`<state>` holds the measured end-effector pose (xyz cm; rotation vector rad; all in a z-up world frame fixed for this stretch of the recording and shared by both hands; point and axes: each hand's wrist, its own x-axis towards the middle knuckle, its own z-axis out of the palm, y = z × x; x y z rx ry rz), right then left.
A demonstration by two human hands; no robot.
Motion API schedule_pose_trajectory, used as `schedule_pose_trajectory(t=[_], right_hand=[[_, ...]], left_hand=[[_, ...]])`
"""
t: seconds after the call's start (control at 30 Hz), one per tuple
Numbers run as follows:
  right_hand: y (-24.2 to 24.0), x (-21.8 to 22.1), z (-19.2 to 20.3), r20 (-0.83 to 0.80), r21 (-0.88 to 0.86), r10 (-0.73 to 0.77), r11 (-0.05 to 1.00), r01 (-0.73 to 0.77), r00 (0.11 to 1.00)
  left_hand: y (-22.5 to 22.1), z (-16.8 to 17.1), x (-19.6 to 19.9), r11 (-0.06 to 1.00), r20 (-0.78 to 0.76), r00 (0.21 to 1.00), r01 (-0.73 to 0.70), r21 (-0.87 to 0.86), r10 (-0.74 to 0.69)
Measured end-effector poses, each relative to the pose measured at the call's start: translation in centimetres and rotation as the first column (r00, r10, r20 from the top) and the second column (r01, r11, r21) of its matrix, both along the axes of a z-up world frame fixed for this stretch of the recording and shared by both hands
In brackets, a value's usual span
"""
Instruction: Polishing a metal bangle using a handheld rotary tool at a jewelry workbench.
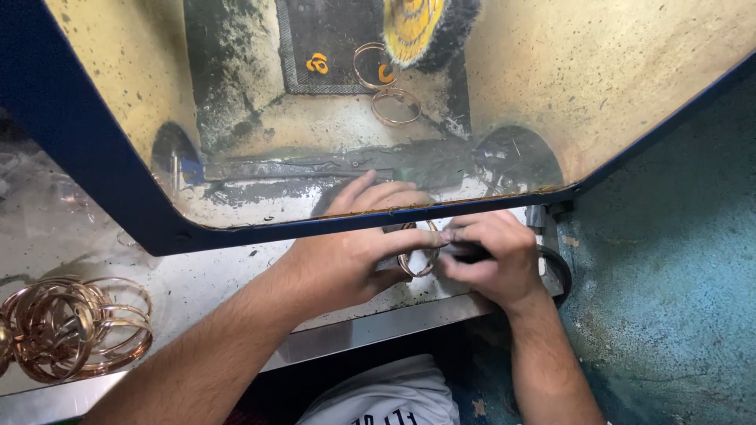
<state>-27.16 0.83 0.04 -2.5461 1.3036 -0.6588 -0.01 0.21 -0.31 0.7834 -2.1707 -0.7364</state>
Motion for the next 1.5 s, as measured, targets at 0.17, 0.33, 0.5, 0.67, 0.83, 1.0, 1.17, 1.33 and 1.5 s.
schedule_pose_trajectory(t=[0.17, 0.33, 0.5, 0.67, 0.83, 1.0, 1.17, 1.33, 1.5], right_hand=[[-0.3, -1.0, -1.4, -0.013, -0.103, -0.085, 0.991, 0.083, 0.996], [-0.4, 0.3, 1.0, 0.040, 0.050, 0.088, 0.995, -0.090, 0.995], [-0.5, -0.4, -0.1, -0.014, -0.046, 0.004, 0.999, -0.004, 1.000], [-0.4, 0.0, 0.6, 0.033, 0.025, 0.082, 0.996, -0.082, 0.996], [-0.2, -1.2, -0.9, -0.072, -0.110, -0.098, 0.990, 0.089, 0.993], [-0.3, 0.0, 1.3, 0.057, 0.111, 0.117, 0.986, -0.122, 0.992], [-0.6, 0.0, 0.6, 0.011, -0.014, 0.054, 0.998, -0.054, 0.998], [-0.4, 0.2, 1.1, 0.043, 0.093, 0.122, 0.988, -0.126, 0.992], [-0.5, -1.7, -1.4, -0.057, -0.091, -0.057, 0.994, 0.052, 0.997]], left_hand=[[0.1, 0.0, -0.1, 1.000, -0.047, 0.999, -0.018, 0.021, 0.019], [0.0, 0.4, 0.0, 1.000, -0.010, 1.000, 0.005, 0.009, -0.005], [0.0, 0.2, -0.1, 1.000, -0.037, 0.999, -0.018, -0.003, 0.018], [0.0, 0.3, -0.1, 1.000, -0.016, 1.000, -0.007, -0.008, 0.007], [0.0, 0.4, -0.1, 1.000, -0.025, 1.000, -0.012, 0.025, 0.013], [0.0, 0.5, -0.1, 1.000, 0.019, 1.000, 0.002, -0.010, -0.002], [0.1, 0.2, -0.2, 1.000, 0.000, 1.000, -0.019, -0.009, 0.019], [0.1, 0.1, -0.1, 1.000, 0.022, 1.000, 0.003, -0.019, -0.003], [0.0, 0.2, -0.2, 0.999, -0.008, 1.000, -0.015, 0.028, 0.015]])
